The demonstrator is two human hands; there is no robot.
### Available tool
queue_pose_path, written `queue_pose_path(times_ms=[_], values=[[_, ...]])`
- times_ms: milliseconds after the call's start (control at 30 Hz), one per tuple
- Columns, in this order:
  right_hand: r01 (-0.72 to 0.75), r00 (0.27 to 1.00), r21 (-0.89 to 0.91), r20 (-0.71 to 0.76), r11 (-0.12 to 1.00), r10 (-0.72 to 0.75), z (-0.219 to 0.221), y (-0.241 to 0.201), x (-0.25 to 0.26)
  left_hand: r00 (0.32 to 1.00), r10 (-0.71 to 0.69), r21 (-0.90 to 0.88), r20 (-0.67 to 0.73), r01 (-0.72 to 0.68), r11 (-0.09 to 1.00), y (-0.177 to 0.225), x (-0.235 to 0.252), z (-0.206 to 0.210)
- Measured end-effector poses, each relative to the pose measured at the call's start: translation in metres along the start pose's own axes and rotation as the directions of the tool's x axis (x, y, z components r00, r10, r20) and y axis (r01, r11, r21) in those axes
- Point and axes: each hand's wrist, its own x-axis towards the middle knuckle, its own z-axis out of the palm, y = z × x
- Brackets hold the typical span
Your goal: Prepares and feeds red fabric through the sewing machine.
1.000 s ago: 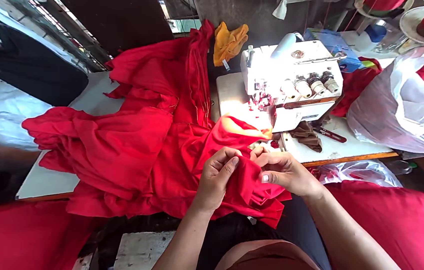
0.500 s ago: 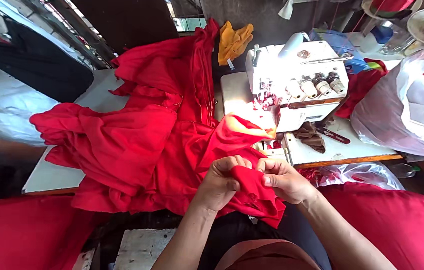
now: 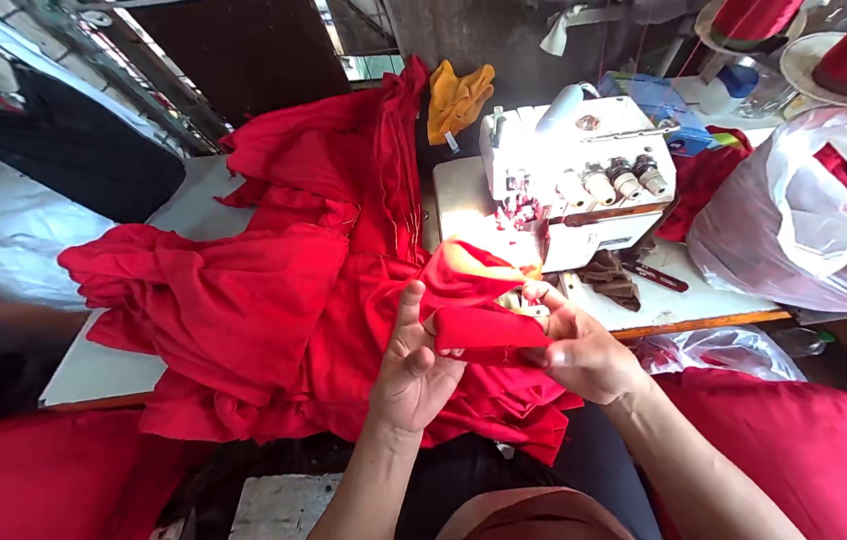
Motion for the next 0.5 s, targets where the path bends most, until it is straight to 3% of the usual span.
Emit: queue_pose_path(times_ms=[33, 100, 167, 267, 367, 433, 500], values=[[0.022, 1.0, -0.136, -0.009, 0.991, -0.023, 0.001, -0.003, -0.001, 0.999, -0.01, 0.045, -0.033, 0.011, 0.999, -0.003, -0.002, 0.0], [0.049, 0.987, -0.403, -0.123, 0.914, -0.107, 0.01, -0.007, -0.001, 0.987, 0.01, 0.37, -0.162, 0.052, 0.927, -0.009, -0.002, 0.009], [0.103, 0.918, -0.643, -0.232, 0.759, -0.321, 0.018, 0.001, 0.003, 0.97, 0.126, 0.711, -0.206, 0.06, 0.7, -0.02, 0.003, 0.022], [0.232, 0.759, -0.876, -0.108, 0.422, -0.642, 0.008, 0.019, 0.01, 0.95, 0.287, 0.869, -0.125, -0.035, 0.494, -0.033, 0.018, 0.03], [0.101, 0.659, -0.989, -0.018, 0.112, -0.752, 0.001, 0.013, 0.012, 0.946, 0.32, 0.95, -0.043, -0.06, 0.306, -0.023, 0.03, 0.029], [0.062, 0.652, -0.996, -0.003, 0.057, -0.758, -0.002, 0.003, 0.013, 0.956, 0.291, 0.988, 0.03, -0.073, 0.138, -0.009, 0.038, 0.028], [0.139, 0.688, -0.977, -0.023, 0.163, -0.725, 0.003, -0.002, 0.016, 0.979, 0.169, 0.992, 0.112, -0.12, 0.037, 0.006, 0.052, 0.03]])
